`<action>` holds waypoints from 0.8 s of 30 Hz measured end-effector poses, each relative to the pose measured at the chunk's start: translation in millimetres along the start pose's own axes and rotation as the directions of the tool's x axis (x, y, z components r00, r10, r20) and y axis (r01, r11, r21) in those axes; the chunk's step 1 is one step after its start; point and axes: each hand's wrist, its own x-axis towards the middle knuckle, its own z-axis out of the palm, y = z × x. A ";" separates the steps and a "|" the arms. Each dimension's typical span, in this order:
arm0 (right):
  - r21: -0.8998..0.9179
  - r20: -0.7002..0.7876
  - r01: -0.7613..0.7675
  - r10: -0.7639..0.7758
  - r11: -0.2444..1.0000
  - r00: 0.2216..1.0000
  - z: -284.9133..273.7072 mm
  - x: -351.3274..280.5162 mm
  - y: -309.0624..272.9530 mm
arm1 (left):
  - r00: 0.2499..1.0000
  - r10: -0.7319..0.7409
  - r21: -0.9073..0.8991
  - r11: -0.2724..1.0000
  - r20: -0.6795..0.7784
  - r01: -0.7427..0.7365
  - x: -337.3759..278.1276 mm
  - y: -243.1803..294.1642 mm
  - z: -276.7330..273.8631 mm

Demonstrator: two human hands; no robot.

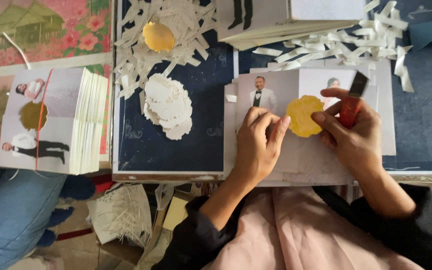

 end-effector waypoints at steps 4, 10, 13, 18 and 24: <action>0.254 0.047 -0.034 0.023 0.967 0.999 -4.1 -3.2 -3.2 | 0.985 0.165 0.363 0.916 0.048 -0.171 1.2 15.0 -11.2; 0.037 -0.082 0.040 -0.037 0.999 0.996 -4.8 -6.6 4.5 | 0.981 0.159 0.345 0.920 0.107 -0.186 -3.0 -13.5 4.8; -0.069 0.003 0.093 -0.093 0.993 0.996 0.3 -8.7 4.0 | 0.996 0.015 0.312 0.949 0.088 -0.042 -0.3 -13.4 8.0; -0.257 -0.002 0.127 -0.132 0.958 0.991 2.2 -12.7 -4.3 | 1.000 -0.016 0.239 0.971 -0.005 0.016 -0.4 -19.1 19.7; -0.423 0.002 0.104 -0.114 0.900 0.993 1.7 -12.7 -8.1 | 0.997 -0.042 0.260 0.964 -0.066 0.057 1.0 -20.7 25.3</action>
